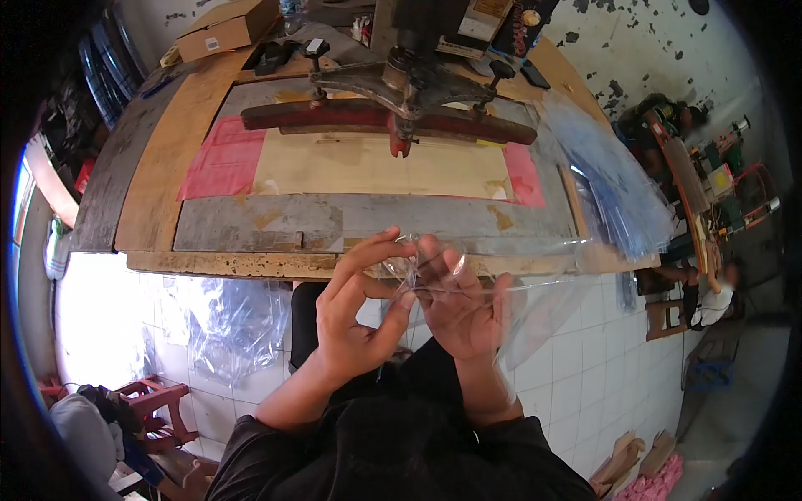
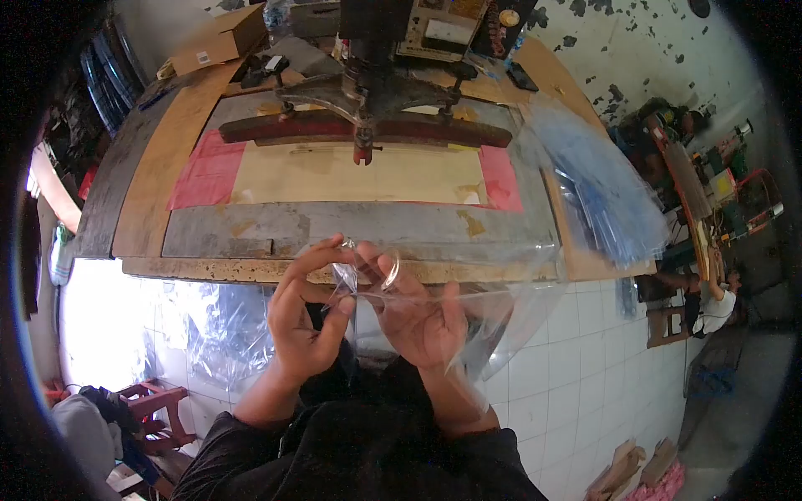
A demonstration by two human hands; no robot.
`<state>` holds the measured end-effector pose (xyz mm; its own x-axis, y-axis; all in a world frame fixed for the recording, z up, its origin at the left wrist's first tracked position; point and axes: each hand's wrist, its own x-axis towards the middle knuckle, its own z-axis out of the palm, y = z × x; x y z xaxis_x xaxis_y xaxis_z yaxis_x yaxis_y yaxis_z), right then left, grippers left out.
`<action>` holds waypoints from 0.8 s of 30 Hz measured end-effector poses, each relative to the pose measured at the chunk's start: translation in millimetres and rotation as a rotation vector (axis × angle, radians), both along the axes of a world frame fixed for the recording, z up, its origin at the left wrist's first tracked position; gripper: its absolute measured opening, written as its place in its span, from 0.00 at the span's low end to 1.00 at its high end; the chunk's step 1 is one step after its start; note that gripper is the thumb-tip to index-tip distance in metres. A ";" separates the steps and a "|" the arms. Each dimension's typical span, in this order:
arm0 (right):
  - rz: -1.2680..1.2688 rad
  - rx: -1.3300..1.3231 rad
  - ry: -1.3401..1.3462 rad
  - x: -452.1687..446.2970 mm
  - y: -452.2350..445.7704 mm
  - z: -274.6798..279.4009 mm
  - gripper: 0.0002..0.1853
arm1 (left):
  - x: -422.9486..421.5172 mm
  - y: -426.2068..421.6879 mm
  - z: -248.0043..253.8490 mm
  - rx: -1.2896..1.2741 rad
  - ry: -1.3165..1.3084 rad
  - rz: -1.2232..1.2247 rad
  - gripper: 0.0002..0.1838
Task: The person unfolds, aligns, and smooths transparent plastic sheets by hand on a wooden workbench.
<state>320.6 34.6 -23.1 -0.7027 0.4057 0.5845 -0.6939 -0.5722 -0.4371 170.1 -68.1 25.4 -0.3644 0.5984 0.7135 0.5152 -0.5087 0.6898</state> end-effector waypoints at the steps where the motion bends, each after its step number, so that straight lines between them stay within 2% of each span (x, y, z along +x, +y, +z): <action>1: 0.013 -0.012 -0.015 0.2 0.4 0.3 0.49 | -0.2 0.1 -0.7 -0.001 0.000 -0.001 0.12; 5: 0.009 0.071 0.009 -5.2 1.0 -6.6 0.50 | -3.6 0.7 -4.5 -0.002 -0.031 -0.003 0.11; 7: -0.087 0.117 -0.178 -1.9 -7.6 -19.7 0.51 | -7.3 2.1 -5.9 -0.001 -0.051 -0.001 0.10; 8: -0.095 0.118 -0.177 1.6 -11.2 -31.8 0.51 | -10.5 3.3 -6.8 0.009 -0.097 0.020 0.09; 10: -0.158 0.258 -0.476 10.5 -20.9 -54.6 0.46 | -22.2 5.1 -9.0 0.039 -0.145 0.047 0.07; 11: -0.164 0.259 -0.475 17.3 -28.0 -58.3 0.46 | -28.9 5.1 -9.0 0.042 -0.143 0.042 0.07; 14: -0.204 0.521 -0.671 42.4 -50.8 -70.7 0.37 | -45.3 1.4 -7.3 0.016 -0.174 0.095 0.08; 16: -0.164 0.693 -0.837 62.2 -61.1 -88.9 0.34 | -53.0 -1.0 -5.0 0.007 -0.162 0.090 0.08; 17: -0.152 0.689 -0.828 72.4 -63.7 -92.6 0.34 | -55.1 -2.0 -4.2 0.005 -0.160 0.070 0.08; 19: -0.143 0.849 -0.984 96.5 -62.5 -96.1 0.30 | -55.5 -2.7 -0.9 0.008 -0.157 0.067 0.08; 23: -0.155 0.968 -1.172 143.0 -56.3 -76.6 0.31 | -53.8 -3.9 6.9 -0.008 -0.081 0.041 0.04; 24: -0.031 0.966 -1.311 151.0 -54.8 -63.6 0.32 | -51.8 -3.4 9.3 -0.008 -0.083 0.045 0.04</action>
<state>471.7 -20.3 -86.7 -0.8945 0.2863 -0.3433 0.4166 0.2559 -0.8723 118.3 -71.4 34.7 -0.4483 0.5858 0.6752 0.4784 -0.4809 0.7348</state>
